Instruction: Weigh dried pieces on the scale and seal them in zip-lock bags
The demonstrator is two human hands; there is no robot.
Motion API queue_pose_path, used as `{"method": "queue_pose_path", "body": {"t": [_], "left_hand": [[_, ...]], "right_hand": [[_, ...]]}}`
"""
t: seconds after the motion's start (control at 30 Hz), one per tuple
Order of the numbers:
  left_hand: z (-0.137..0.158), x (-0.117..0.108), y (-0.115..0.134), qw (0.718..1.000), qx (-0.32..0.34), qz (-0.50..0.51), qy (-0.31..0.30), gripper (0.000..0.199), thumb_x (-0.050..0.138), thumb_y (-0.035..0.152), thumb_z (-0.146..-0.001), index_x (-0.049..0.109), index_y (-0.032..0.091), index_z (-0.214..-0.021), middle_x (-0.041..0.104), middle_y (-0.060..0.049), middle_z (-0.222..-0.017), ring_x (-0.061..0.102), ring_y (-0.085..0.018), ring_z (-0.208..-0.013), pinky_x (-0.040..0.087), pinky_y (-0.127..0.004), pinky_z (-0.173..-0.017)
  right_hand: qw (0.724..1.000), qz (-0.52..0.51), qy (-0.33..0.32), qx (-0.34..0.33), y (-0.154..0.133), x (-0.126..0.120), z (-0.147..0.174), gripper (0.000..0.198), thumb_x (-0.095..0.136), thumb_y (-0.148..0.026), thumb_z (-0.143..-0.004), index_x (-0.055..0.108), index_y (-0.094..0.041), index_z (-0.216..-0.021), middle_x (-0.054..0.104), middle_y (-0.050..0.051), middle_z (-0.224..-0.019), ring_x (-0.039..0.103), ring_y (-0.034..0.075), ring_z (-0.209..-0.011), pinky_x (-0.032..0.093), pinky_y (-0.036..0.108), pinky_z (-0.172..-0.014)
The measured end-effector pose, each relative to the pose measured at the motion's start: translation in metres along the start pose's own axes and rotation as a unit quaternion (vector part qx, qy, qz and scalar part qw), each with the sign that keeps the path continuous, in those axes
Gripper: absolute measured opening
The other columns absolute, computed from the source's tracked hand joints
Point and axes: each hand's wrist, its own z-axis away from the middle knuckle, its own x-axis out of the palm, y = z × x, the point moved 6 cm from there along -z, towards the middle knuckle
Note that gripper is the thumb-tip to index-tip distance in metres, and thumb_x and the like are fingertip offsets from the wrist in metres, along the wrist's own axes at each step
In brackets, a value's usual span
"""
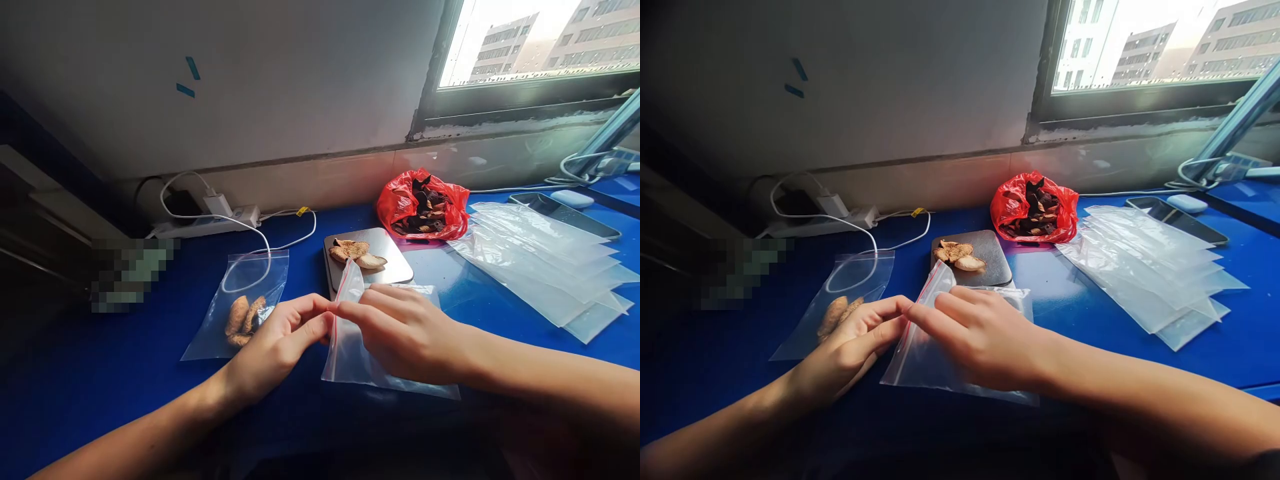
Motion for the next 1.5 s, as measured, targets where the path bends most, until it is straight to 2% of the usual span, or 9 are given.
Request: {"method": "queue_pose_path", "body": {"t": [0.17, 0.3, 0.5, 0.57, 0.73, 0.83, 1.1, 1.3, 1.5], "left_hand": [[-0.002, -0.004, 0.000, 0.999, -0.015, 0.014, 0.036, 0.025, 0.058, 0.038, -0.086, 0.059, 0.015, -0.075, 0.055, -0.001, -0.072, 0.052, -0.017, -0.075, 0.043, -0.030, -0.077], [-0.004, -0.005, -0.003, 0.998, -0.039, 0.030, 0.035, 0.024, 0.061, 0.039, -0.083, 0.058, 0.016, -0.075, 0.053, 0.000, -0.071, 0.053, -0.017, -0.077, 0.044, -0.031, -0.076], [-0.005, 0.004, -0.001, 0.997, -0.038, 0.038, -0.064, 0.030, 0.066, 0.045, -0.081, 0.058, 0.016, -0.079, 0.058, 0.000, -0.078, 0.051, -0.015, -0.076, 0.042, -0.028, -0.076], [-0.003, 0.007, 0.001, 0.995, -0.038, -0.009, -0.093, 0.029, 0.065, 0.042, -0.082, 0.057, 0.015, -0.075, 0.058, 0.000, -0.077, 0.050, -0.014, -0.074, 0.040, -0.025, -0.072], [0.002, 0.013, 0.002, 0.985, -0.068, -0.060, -0.147, 0.020, 0.059, 0.033, -0.083, 0.057, 0.015, -0.076, 0.055, 0.001, -0.073, 0.048, -0.013, -0.071, 0.038, -0.024, -0.066], [0.005, 0.014, 0.002, 0.980, -0.063, -0.097, -0.161, 0.020, 0.055, 0.033, -0.083, 0.054, 0.015, -0.075, 0.051, 0.002, -0.070, 0.045, -0.013, -0.068, 0.036, -0.024, -0.064], [0.008, 0.017, 0.005, 0.951, 0.000, -0.270, -0.149, 0.018, 0.049, 0.029, -0.084, 0.051, 0.016, -0.072, 0.049, 0.002, -0.070, 0.043, -0.013, -0.066, 0.033, -0.024, -0.059], [0.005, 0.015, 0.005, 0.958, 0.003, -0.259, -0.122, 0.019, 0.050, 0.027, -0.082, 0.046, 0.018, -0.066, 0.046, 0.004, -0.063, 0.040, -0.011, -0.059, 0.031, -0.022, -0.053], [-0.001, -0.001, 0.012, 0.964, 0.007, -0.262, -0.054, 0.021, 0.053, 0.029, -0.082, 0.051, 0.017, -0.065, 0.049, 0.003, -0.062, 0.044, -0.011, -0.059, 0.035, -0.023, -0.056]], "right_hand": [[1.000, -0.005, 0.005, 0.006, -0.004, 0.002, 0.000, 0.040, 0.036, -0.005, -0.091, 0.041, -0.008, -0.131, 0.050, 0.001, -0.072, 0.042, 0.014, -0.063, 0.037, 0.025, -0.055], [1.000, -0.019, 0.008, 0.022, -0.006, 0.004, 0.003, 0.046, 0.039, -0.004, -0.090, 0.038, -0.007, -0.135, 0.051, 0.001, -0.074, 0.042, 0.014, -0.064, 0.037, 0.025, -0.057], [0.997, -0.046, -0.010, 0.060, -0.012, 0.006, 0.005, 0.046, 0.041, -0.004, -0.088, 0.040, -0.009, -0.134, 0.054, 0.001, -0.076, 0.046, 0.013, -0.066, 0.039, 0.024, -0.059], [0.996, -0.069, -0.013, 0.057, -0.015, 0.005, 0.004, 0.040, 0.042, -0.005, -0.088, 0.044, -0.011, -0.128, 0.054, 0.001, -0.075, 0.045, 0.013, -0.065, 0.039, 0.024, -0.060], [0.998, -0.061, -0.032, 0.010, -0.021, 0.001, 0.002, 0.011, 0.046, -0.010, -0.091, 0.055, -0.013, -0.094, 0.052, 0.001, -0.071, 0.039, 0.013, -0.060, 0.034, 0.027, -0.055], [0.998, -0.038, -0.044, -0.013, -0.022, -0.003, -0.001, 0.016, 0.042, -0.011, -0.094, 0.055, -0.014, -0.084, 0.050, 0.001, -0.069, 0.036, 0.013, -0.059, 0.030, 0.028, -0.054], [0.991, -0.027, -0.115, -0.061, -0.027, -0.001, -0.004, 0.022, 0.038, -0.013, -0.098, 0.056, -0.015, -0.085, 0.052, 0.000, -0.072, 0.042, 0.014, -0.066, 0.029, 0.029, -0.058], [0.987, -0.010, -0.146, -0.069, -0.026, -0.002, -0.003, 0.020, 0.042, -0.008, -0.094, 0.056, -0.014, -0.080, 0.051, 0.000, -0.068, 0.040, 0.014, -0.062, 0.030, 0.030, -0.059], [0.990, -0.015, -0.115, -0.082, -0.025, -0.019, -0.007, 0.024, 0.041, -0.010, -0.096, 0.063, -0.013, -0.085, 0.062, 0.007, -0.091, 0.047, 0.016, -0.078, 0.037, 0.030, -0.070]]}}
